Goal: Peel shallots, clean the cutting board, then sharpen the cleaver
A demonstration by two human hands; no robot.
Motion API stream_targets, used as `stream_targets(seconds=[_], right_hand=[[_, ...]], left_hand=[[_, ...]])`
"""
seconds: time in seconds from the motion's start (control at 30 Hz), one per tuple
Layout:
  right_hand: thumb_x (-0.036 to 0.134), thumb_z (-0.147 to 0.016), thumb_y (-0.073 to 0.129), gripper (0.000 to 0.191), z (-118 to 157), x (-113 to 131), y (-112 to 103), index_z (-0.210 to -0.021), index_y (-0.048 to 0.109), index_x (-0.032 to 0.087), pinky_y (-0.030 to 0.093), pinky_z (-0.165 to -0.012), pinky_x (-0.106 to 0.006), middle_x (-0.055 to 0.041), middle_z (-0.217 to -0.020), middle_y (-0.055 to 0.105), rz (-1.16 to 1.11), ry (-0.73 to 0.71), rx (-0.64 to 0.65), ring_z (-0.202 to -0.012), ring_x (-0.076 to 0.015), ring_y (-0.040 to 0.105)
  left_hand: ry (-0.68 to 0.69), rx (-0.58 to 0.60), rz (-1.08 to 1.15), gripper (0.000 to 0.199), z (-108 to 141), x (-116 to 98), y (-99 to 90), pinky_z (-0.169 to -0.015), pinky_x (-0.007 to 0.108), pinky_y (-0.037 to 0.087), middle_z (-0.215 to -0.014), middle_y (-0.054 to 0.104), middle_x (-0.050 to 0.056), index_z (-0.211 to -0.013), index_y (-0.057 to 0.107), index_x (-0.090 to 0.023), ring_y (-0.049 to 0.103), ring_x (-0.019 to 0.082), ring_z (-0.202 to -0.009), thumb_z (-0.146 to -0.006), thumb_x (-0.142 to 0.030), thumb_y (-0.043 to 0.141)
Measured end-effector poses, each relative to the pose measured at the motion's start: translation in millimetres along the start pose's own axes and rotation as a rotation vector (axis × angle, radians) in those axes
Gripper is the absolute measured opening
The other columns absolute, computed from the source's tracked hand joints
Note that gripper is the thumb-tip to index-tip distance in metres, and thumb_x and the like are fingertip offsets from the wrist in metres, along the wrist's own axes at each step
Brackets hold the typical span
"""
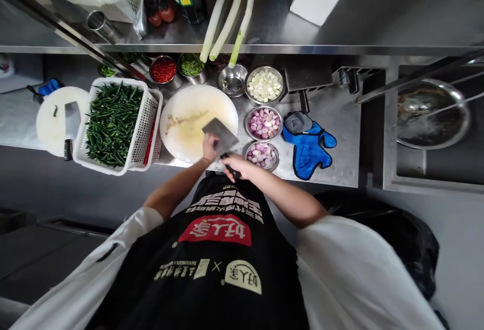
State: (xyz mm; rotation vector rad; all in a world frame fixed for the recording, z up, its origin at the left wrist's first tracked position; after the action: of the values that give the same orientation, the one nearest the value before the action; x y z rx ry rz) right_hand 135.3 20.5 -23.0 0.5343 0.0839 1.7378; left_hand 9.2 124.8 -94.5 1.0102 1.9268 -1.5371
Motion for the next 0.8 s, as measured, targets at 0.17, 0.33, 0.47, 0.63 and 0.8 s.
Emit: stream_targets(seconds=[0.17,0.33,0.47,0.63,0.8], right_hand=[[0.021,-0.110,0.048,0.013,-1,2,13,-0.097,0.050,0.023,0.039,-0.031,-0.023,0.0060,-0.049,0.052,0.004,0.010,-0.010,-0.032,-0.0135,0.044],[0.023,-0.106,0.055,0.006,31,-50,-12,-0.101,0.051,0.023,0.041,-0.030,-0.024,0.0066,-0.051,0.054,0.035,0.080,-0.006,-0.033,-0.0146,0.045],[0.022,-0.109,0.051,0.013,-18,-1,22,-0.095,0.049,0.023,0.040,-0.032,-0.024,0.0067,-0.051,0.052,-0.002,0.018,-0.002,-0.033,-0.0135,0.044],[0.029,-0.106,0.058,0.016,-25,-9,44,-0.095,0.048,0.025,0.037,-0.032,-0.023,0.0071,-0.051,0.052,-0.032,0.009,-0.026,-0.033,-0.0136,0.044],[0.042,-0.096,0.074,0.028,-3,-47,43,-0.101,0.053,0.024,0.038,-0.034,-0.022,0.0077,-0.053,0.055,-0.022,0.082,-0.045,-0.035,-0.0124,0.045]], left_hand=[[0.001,-0.020,-0.003,0.010,0,8,-15.3,-0.086,0.045,0.053,-0.096,0.066,0.009,-0.091,0.062,-0.023,0.064,0.028,-0.096,-0.086,-0.021,0.071],[-0.021,-0.024,0.052,0.011,58,-31,10.1,-0.087,0.043,0.054,-0.102,0.068,0.009,-0.095,0.063,-0.023,0.064,0.027,-0.098,-0.088,-0.020,0.071],[-0.066,0.028,0.021,0.014,2,20,-15.9,-0.092,0.046,0.053,-0.102,0.067,0.010,-0.092,0.063,-0.023,0.064,0.028,-0.102,-0.083,-0.017,0.072],[-0.049,0.075,0.032,0.011,7,28,-36.0,-0.092,0.045,0.054,-0.103,0.067,0.010,-0.091,0.064,-0.022,0.064,0.028,-0.102,-0.087,-0.015,0.070],[-0.027,0.085,0.114,0.007,50,9,-28.2,-0.089,0.043,0.053,-0.104,0.067,0.009,-0.095,0.066,-0.022,0.064,0.026,-0.101,-0.092,-0.016,0.067]])
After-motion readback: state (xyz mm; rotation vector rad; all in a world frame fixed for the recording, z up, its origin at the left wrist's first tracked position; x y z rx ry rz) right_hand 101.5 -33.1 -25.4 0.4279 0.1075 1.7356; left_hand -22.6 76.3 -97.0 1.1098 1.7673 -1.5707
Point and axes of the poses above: each hand's wrist, its own z-axis away from the middle knuckle, its own y-axis out of the palm, x = y × z, the point moved 10 cm from there along -z, towards the middle knuckle
